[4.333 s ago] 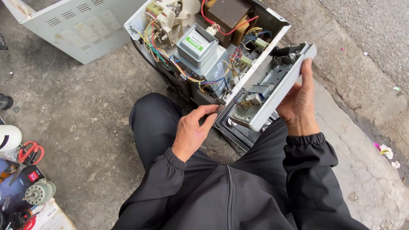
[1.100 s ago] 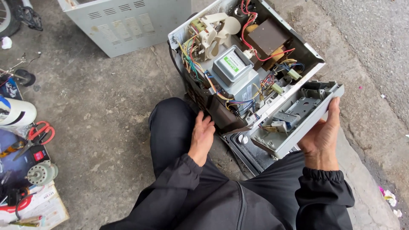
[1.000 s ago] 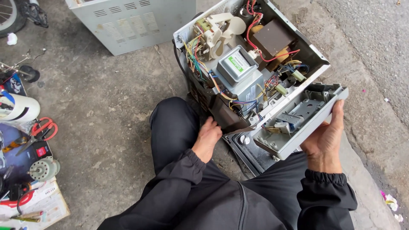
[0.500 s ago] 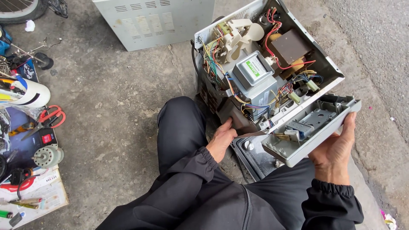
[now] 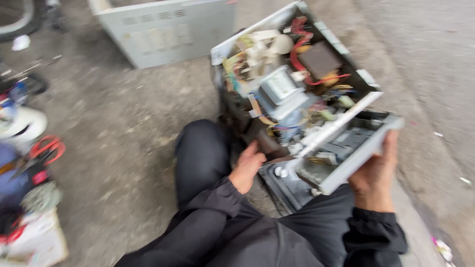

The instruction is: Inspecting a microwave timer and installing it into the control panel assembly of a disassembled microwave oven.

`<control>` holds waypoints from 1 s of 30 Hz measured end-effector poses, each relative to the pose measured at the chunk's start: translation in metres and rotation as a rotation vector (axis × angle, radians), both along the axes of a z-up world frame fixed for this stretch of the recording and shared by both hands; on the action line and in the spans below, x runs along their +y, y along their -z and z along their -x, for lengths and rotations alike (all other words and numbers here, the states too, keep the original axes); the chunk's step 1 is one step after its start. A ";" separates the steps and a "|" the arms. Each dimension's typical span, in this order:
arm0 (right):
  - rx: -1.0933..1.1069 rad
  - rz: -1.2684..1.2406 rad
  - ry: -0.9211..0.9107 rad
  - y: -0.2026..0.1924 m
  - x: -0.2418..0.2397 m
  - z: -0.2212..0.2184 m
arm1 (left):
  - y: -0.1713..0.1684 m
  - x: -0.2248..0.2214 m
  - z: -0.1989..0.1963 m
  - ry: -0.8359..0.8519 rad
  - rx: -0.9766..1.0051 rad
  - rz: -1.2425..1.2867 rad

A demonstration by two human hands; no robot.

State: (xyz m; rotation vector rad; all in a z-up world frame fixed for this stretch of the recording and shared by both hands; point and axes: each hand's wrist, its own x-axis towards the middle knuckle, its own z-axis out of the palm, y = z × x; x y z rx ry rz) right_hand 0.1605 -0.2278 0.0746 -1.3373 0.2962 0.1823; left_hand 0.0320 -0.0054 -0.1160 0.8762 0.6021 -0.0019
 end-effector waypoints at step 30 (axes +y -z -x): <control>0.062 0.139 0.215 -0.003 0.017 0.003 | -0.186 0.010 0.006 -0.005 -0.588 -0.776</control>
